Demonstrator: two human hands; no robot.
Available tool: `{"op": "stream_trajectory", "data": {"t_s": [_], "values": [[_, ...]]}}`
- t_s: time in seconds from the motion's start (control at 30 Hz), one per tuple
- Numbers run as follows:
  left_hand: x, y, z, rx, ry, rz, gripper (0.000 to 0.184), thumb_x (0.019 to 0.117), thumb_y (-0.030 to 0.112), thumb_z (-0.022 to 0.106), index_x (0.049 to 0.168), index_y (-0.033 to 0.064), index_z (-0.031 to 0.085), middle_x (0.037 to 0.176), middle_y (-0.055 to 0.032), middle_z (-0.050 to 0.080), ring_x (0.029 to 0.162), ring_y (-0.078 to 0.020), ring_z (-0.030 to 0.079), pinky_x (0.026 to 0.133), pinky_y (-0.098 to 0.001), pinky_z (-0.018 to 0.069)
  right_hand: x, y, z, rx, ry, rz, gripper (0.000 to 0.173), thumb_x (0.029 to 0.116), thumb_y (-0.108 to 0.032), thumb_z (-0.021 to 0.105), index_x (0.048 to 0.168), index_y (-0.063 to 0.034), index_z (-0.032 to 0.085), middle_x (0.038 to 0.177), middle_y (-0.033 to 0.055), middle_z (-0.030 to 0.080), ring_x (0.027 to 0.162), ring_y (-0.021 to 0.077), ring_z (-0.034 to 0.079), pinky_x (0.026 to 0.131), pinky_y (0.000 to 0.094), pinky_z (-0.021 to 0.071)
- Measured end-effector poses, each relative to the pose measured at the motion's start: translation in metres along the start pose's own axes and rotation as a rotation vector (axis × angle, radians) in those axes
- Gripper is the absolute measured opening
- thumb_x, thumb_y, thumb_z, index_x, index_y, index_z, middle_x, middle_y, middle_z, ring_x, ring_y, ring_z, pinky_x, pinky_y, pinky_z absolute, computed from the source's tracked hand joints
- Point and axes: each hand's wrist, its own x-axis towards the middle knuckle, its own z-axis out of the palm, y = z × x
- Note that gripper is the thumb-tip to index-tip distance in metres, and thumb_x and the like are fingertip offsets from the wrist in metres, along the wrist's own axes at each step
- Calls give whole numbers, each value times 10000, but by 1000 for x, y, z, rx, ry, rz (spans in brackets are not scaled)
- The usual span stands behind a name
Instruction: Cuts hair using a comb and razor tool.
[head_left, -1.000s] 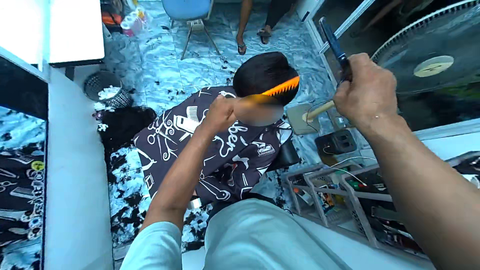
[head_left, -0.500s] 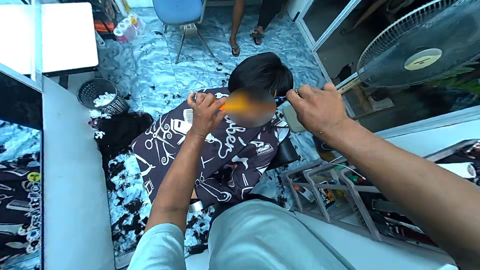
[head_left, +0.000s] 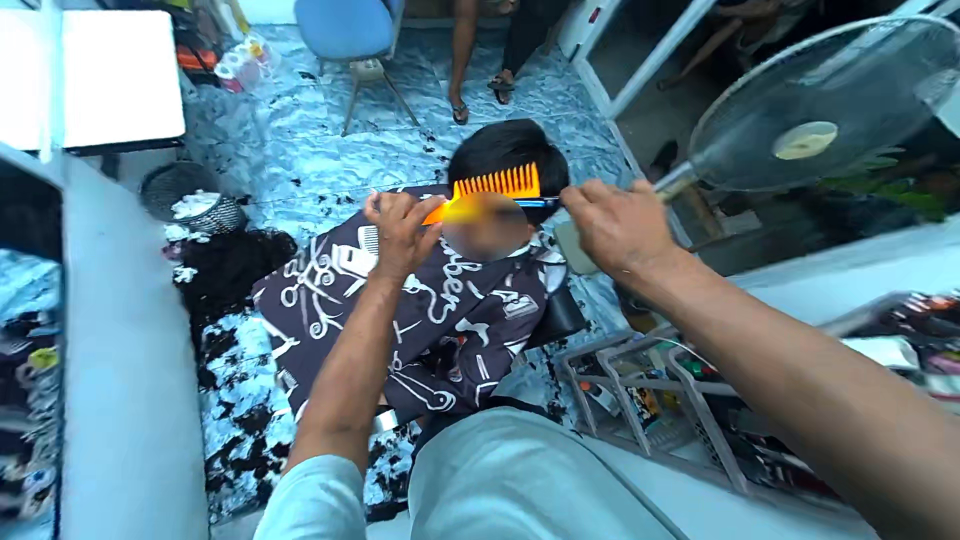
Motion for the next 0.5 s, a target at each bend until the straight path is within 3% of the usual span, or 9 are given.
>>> {"op": "stream_trajectory", "data": {"t_s": [0.07, 0.1, 0.13, 0.17, 0.23, 0.27, 0.33, 0.43, 0.5], "values": [[2, 1, -8, -70, 107, -299, 317, 1014, 338, 628, 1208, 114, 742, 941, -95, 716, 945, -234, 634, 1015, -537, 379, 3, -7, -12, 137, -73, 137, 328, 998, -110, 562, 1309, -12, 581, 1179, 302, 633, 923, 540, 664, 720, 738, 497], [3, 4, -14, -110, 161, -482, 331, 1060, 313, 546, 1232, 83, 712, 976, -65, 735, 922, -168, 665, 969, -476, 465, 5, -7, -17, 206, -113, 230, 382, 1000, -166, 577, 1344, -3, 548, 1210, 321, 615, 929, 572, 651, 701, 766, 491], [4, 12, -16, -158, 202, -608, 369, 1093, 311, 464, 1251, 48, 670, 939, -57, 711, 832, -141, 655, 860, -426, 533, 6, 0, -22, 241, -120, 313, 398, 1004, -171, 570, 1361, 0, 523, 1211, 329, 608, 946, 586, 640, 699, 775, 485], [-3, 28, -14, -196, 189, -655, 398, 1104, 308, 419, 1258, 20, 646, 920, -78, 695, 807, -165, 648, 834, -440, 535, 5, 10, -27, 230, -104, 367, 378, 1004, -145, 544, 1350, 4, 513, 1188, 337, 609, 944, 590, 639, 685, 770, 484], [-33, 57, 0, -212, 38, -494, 391, 1059, 314, 485, 1219, 11, 674, 1022, -141, 718, 990, -271, 657, 1020, -562, 409, 4, 25, -38, 164, -57, 389, 327, 1001, -95, 508, 1313, 2, 528, 1162, 337, 617, 937, 592, 641, 664, 760, 484], [-53, 60, 10, -185, -18, -363, 403, 1032, 402, 536, 1174, 69, 714, 995, -126, 721, 988, -287, 649, 1044, -600, 360, 6, 26, -41, 128, -47, 358, 307, 1004, -75, 501, 1298, -1, 547, 1160, 331, 623, 936, 590, 643, 670, 759, 482], [-78, 53, 30, -145, -98, -215, 472, 1008, 580, 526, 1153, 186, 740, 910, -64, 695, 939, -266, 632, 1065, -637, 322, 7, 23, -44, 32, -34, 211, 274, 985, -19, 525, 1249, -12, 599, 1132, 314, 640, 926, 563, 652, 717, 741, 477], [-77, 24, 39, -99, -151, -211, 437, 986, 571, 568, 1187, 224, 742, 930, -64, 697, 973, -288, 626, 1053, -657, 305, 10, 15, -31, -111, -38, -82, 251, 942, 9, 600, 1188, -21, 634, 1094, 285, 631, 996, 512, 641, 814, 710, 472], [-64, 4, 37, -38, -142, -202, 416, 986, 569, 566, 1191, 248, 733, 923, -70, 670, 977, -302, 614, 1057, -662, 298, 16, 4, -18, -173, -39, -198, 260, 905, -40, 674, 1160, -19, 628, 1087, 261, 617, 1023, 488, 630, 822, 679, 477]]}}
